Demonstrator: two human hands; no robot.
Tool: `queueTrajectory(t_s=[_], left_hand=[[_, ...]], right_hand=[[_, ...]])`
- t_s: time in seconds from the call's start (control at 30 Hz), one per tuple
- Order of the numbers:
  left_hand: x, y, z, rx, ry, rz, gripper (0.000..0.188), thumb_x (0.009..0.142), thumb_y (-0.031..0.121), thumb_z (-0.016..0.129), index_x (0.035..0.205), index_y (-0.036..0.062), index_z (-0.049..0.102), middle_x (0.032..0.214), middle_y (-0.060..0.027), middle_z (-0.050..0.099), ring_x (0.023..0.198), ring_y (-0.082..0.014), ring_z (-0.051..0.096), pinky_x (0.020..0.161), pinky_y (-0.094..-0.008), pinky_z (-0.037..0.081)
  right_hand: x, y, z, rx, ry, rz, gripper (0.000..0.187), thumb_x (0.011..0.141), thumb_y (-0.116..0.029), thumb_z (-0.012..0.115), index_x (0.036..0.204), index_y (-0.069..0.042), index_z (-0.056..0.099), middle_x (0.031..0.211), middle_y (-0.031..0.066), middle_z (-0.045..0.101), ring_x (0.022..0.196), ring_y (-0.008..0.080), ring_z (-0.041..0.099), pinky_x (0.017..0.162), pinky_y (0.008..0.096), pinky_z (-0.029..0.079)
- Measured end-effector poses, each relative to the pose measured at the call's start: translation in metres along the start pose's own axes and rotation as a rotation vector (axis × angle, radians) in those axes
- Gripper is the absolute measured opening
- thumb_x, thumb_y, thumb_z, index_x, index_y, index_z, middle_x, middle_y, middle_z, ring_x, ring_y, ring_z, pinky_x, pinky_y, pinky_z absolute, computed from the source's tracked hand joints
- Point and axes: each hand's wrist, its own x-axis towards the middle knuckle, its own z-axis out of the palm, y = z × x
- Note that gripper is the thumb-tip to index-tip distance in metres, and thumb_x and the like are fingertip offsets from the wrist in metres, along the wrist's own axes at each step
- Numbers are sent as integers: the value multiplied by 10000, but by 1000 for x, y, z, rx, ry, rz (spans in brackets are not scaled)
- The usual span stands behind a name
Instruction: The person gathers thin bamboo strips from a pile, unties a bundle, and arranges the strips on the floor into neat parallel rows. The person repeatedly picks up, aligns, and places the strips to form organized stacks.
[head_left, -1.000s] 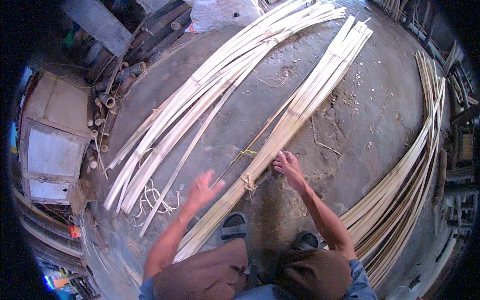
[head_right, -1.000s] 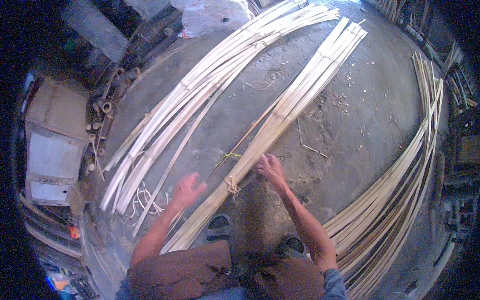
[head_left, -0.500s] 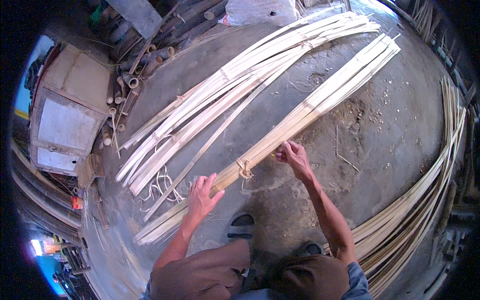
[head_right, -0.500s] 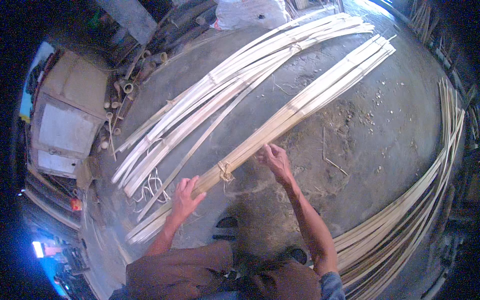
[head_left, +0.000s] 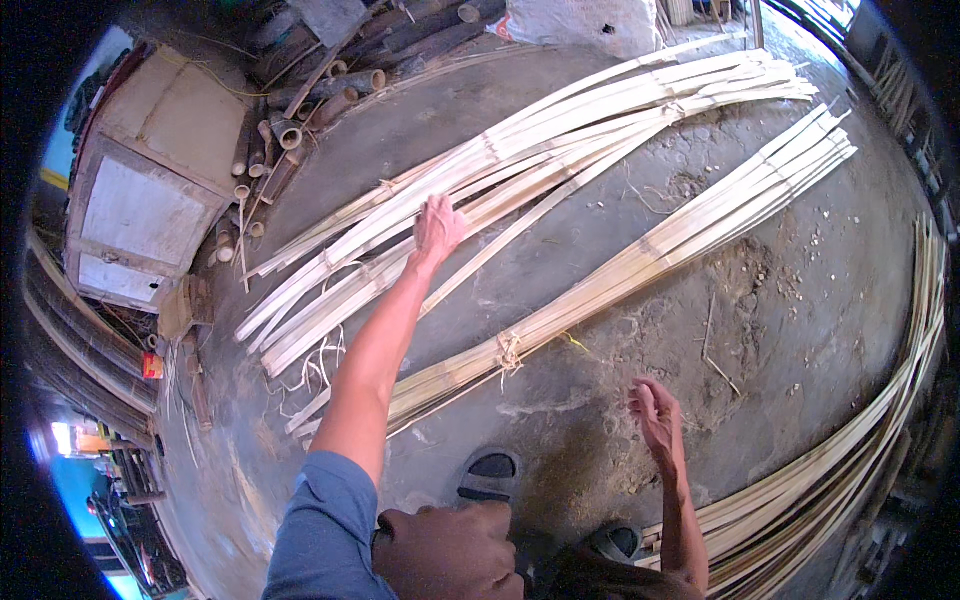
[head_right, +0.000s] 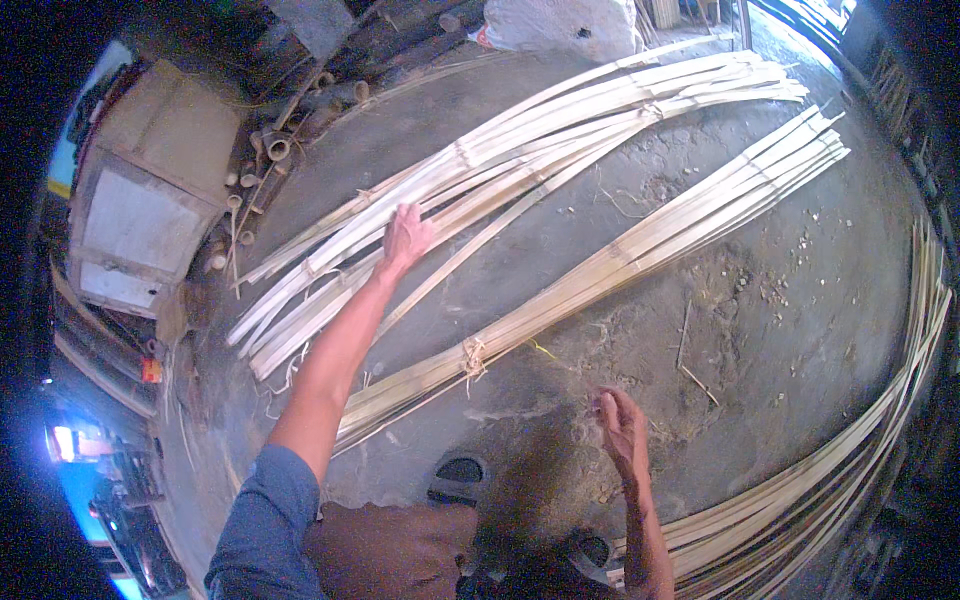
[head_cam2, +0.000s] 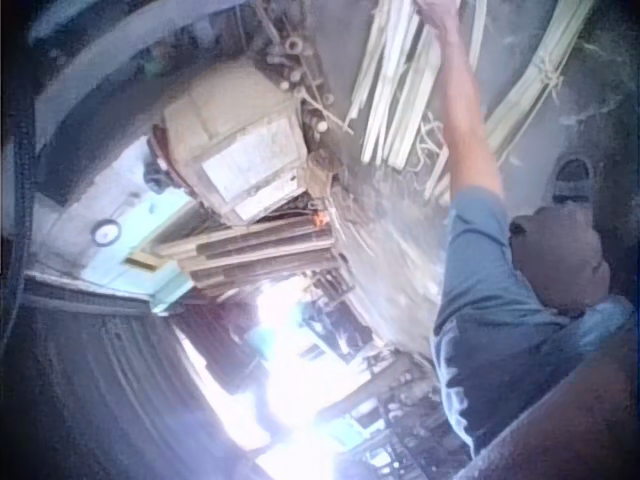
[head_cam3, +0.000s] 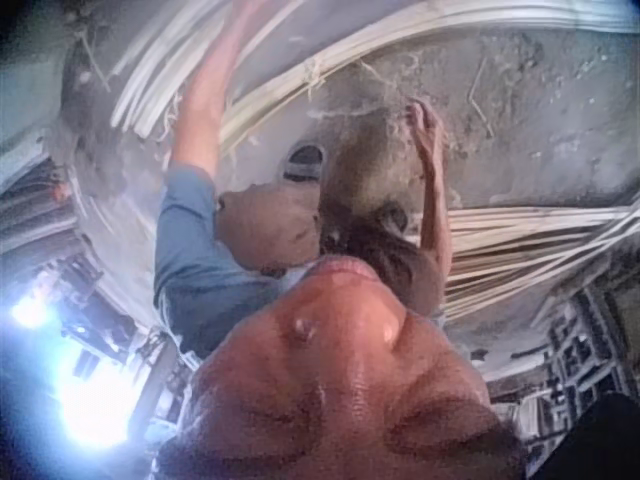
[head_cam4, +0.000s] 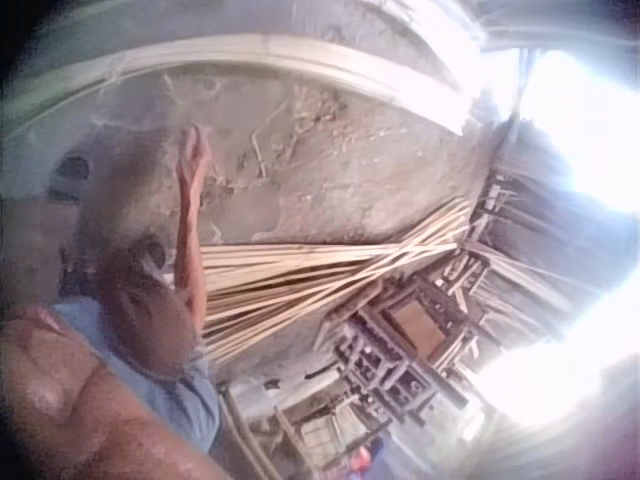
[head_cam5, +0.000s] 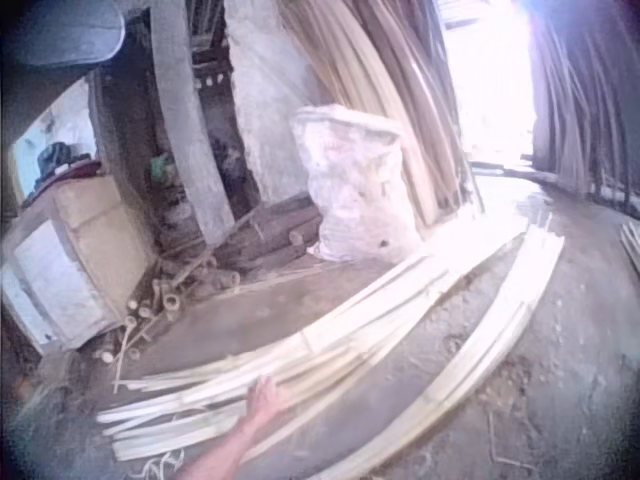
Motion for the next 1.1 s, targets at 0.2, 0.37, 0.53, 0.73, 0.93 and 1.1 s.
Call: queueTrajectory(t_s=[0.2,0.37,0.53,0.73,0.93,1.1], left_hand=[[17,-69,4,226,74,-206,833,779,-3,571,1513,68,185,1548,-281,147,1440,-417,176,1155,-572,163],[24,-153,-8,152,-263,-332,849,806,15,570,1525,55,120,1494,-256,329,1378,-423,320,1128,-585,216],[1,-171,-16,441,64,-27,672,834,142,618,1444,88,343,1277,-181,509,1209,-339,484,976,-576,387],[32,-155,-102,644,437,-54,599,786,258,682,1311,74,461,1187,-150,495,1093,-322,511,867,-532,428],[89,-131,-94,126,488,117,826,806,395,691,1430,-4,325,1371,-264,425,1276,-397,430,1050,-484,368],[75,6,8,-17,-206,287,1144,713,770,589,1510,39,219,1540,-242,235,1425,-373,251,1164,-484,213]], right_hand=[[-20,3,-23,123,112,98,326,1011,-280,502,1157,-11,616,920,60,651,810,136,612,730,282,515],[-11,1,-23,76,97,160,308,1012,-258,499,1144,-9,626,918,68,658,813,142,618,744,285,515],[12,-12,-3,42,38,131,291,1008,-223,500,1131,7,630,901,88,684,818,163,638,766,296,512],[14,-27,12,17,-7,94,295,1014,-221,482,1145,1,623,883,75,670,824,145,627,776,288,511],[14,-16,9,-10,-12,91,267,1010,-182,481,1144,-5,629,912,78,677,832,152,634,783,290,507],[6,-25,23,-9,12,69,256,998,-177,507,1147,-8,630,871,76,679,822,145,631,761,286,500]])
